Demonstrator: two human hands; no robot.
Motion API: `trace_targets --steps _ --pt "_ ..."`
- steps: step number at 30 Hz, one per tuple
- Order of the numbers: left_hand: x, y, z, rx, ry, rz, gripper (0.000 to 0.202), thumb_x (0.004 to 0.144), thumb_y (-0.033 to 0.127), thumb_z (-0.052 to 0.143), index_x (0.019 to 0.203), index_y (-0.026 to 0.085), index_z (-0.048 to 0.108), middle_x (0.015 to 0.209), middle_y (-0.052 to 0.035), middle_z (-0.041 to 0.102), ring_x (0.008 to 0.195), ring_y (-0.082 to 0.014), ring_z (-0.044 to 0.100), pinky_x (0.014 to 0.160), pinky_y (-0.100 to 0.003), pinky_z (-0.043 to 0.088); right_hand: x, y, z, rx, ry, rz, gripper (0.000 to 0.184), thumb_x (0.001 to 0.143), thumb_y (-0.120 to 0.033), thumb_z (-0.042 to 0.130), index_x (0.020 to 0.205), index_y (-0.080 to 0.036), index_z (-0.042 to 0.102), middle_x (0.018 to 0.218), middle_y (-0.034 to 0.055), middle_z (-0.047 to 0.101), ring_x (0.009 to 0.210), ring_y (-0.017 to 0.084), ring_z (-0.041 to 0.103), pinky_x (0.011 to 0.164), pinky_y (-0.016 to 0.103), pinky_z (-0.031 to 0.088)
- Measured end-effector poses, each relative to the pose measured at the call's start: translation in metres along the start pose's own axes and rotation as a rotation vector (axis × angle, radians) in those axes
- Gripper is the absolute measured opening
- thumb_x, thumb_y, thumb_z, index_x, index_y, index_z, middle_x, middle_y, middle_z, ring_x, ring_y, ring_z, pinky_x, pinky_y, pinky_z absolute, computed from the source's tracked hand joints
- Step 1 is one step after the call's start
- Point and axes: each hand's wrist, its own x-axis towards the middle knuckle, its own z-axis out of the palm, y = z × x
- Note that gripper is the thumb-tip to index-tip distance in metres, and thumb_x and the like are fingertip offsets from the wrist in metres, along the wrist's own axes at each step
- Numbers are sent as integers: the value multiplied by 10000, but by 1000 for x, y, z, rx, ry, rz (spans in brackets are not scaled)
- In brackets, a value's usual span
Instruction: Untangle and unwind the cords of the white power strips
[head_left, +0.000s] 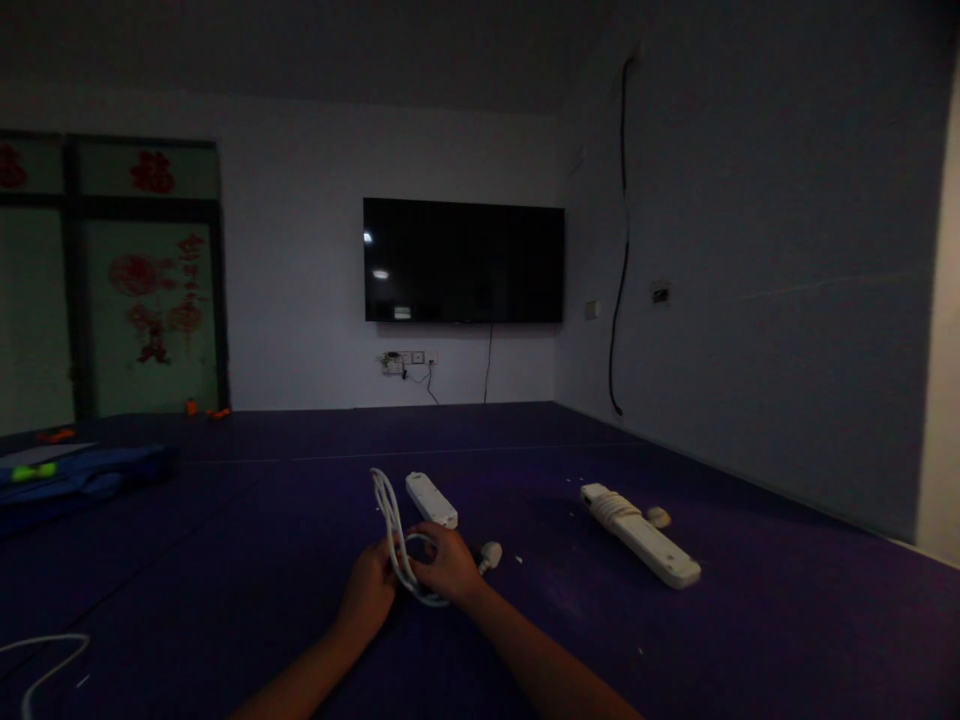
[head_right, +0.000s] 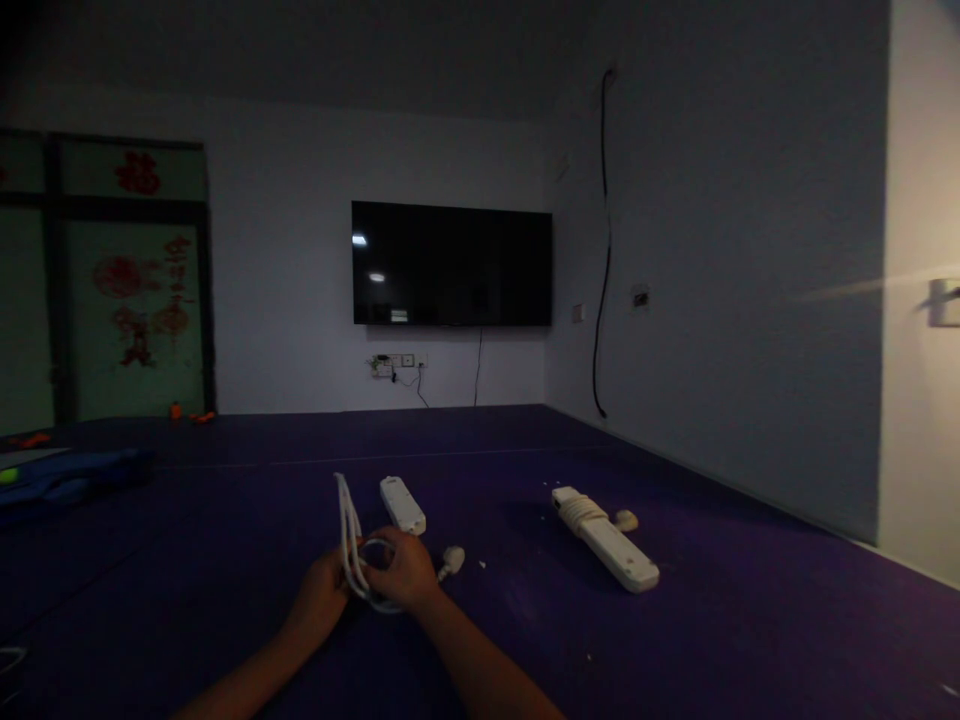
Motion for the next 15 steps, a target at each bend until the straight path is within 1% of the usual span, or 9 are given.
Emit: trace_targets --steps 3,5,7,10,13,15 --pt "1 -3 2 -49 35 -39 318 683 148 442 958 178 599 916 -55 685 873 -198 618 803 -312 464 -4 -6 -3 -395 -12 -71 361 660 -378 605 992 -236 607 719 -14 626 615 125 547 587 217 385" --pt "1 -3 3 -75 26 -66 294 684 157 442 928 170 607 893 -50 690 827 -193 627 765 -295 475 -7 -10 -3 -536 0 -121 330 712 -375 560 1016 -248 587 817 0 636 710 140 570 645 225 391" --pt "2 -1 2 -86 0 -80 268 684 169 451 894 158 617 856 -48 696 763 -191 633 725 -285 481 -9 -15 -1 -625 7 -181 291 750 -342 526 1017 -238 576 910 18 628 830 159 565 733 247 385" --pt "3 2 0 -76 -35 -88 241 681 181 468 859 155 629 799 -42 701 714 -192 634 673 -274 482 -8 -17 3 -723 -18 -258 244 779 -235 485 1007 -201 565 969 49 606 950 181 523 840 290 345" --pt "4 4 0 -62 -39 -84 257 689 184 461 883 158 628 824 -51 700 775 -203 634 691 -277 481 -5 -15 6 -786 -55 -283 241 799 -156 428 1003 -173 554 973 71 589 957 187 510 851 306 341" --pt "4 4 0 -43 -23 -81 294 695 185 448 936 159 613 884 -61 691 835 -203 626 742 -286 473 -3 -12 7 -832 -64 -287 236 814 -152 400 996 -163 551 969 83 581 942 194 510 842 314 349"
